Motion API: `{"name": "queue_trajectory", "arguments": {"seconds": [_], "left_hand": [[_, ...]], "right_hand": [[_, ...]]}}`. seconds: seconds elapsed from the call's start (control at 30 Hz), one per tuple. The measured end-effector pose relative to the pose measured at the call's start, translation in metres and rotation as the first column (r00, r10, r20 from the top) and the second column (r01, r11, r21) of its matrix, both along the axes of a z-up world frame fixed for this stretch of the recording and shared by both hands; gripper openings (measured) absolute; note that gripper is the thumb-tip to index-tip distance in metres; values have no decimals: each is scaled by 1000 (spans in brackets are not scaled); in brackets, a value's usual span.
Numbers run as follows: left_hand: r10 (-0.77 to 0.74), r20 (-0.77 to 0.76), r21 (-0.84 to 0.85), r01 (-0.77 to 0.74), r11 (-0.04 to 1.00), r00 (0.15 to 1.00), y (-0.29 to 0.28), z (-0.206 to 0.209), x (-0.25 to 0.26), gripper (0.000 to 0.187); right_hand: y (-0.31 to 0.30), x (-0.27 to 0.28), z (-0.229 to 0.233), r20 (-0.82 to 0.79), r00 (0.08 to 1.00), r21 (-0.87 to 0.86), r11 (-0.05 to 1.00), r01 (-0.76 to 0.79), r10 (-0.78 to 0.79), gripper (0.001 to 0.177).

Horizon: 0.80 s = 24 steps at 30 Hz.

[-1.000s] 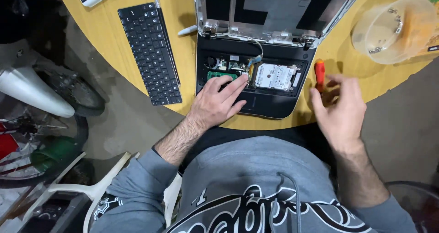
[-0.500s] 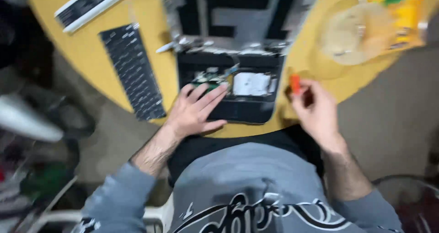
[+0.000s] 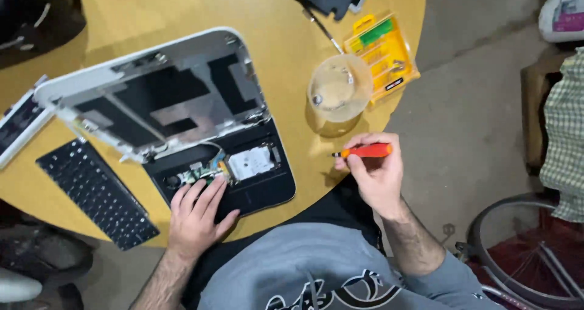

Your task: The person uses a screwdriver to remove screws from the internal components of an open laptop. They then disconnect a ribbon cable from the motherboard and reattach it before continuing to work on the internal hardware.

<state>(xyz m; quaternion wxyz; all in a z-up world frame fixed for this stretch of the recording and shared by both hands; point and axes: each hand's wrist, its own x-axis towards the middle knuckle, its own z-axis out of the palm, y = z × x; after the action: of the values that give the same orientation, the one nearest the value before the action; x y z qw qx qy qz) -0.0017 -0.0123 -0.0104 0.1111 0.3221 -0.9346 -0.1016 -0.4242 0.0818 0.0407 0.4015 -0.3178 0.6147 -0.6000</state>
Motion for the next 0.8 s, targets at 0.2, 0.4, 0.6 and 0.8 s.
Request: {"name": "queue_trajectory", "arguments": {"seconds": [0.2, 0.4, 0.6, 0.8], "left_hand": [[-8, -45, -31, 7, 999, 999, -3, -1, -5, 60], [-6, -6, -16, 6, 1000, 1000, -2, -7, -1, 57], [-10, -1, -5, 10, 1000, 1000, -2, -8, 1, 57], [-11, -4, 13, 11, 1000, 1000, -2, -12, 4, 56]], "right_hand": [[-28, -36, 4, -332, 934, -28, 991, 132, -134, 20], [-43, -61, -20, -775, 628, -9, 994, 107, -75, 24], [-58, -63, -29, -844, 534, -67, 998, -8, -52, 18], [-58, -64, -31, -827, 560, -73, 997, 0, -60, 18]]}}
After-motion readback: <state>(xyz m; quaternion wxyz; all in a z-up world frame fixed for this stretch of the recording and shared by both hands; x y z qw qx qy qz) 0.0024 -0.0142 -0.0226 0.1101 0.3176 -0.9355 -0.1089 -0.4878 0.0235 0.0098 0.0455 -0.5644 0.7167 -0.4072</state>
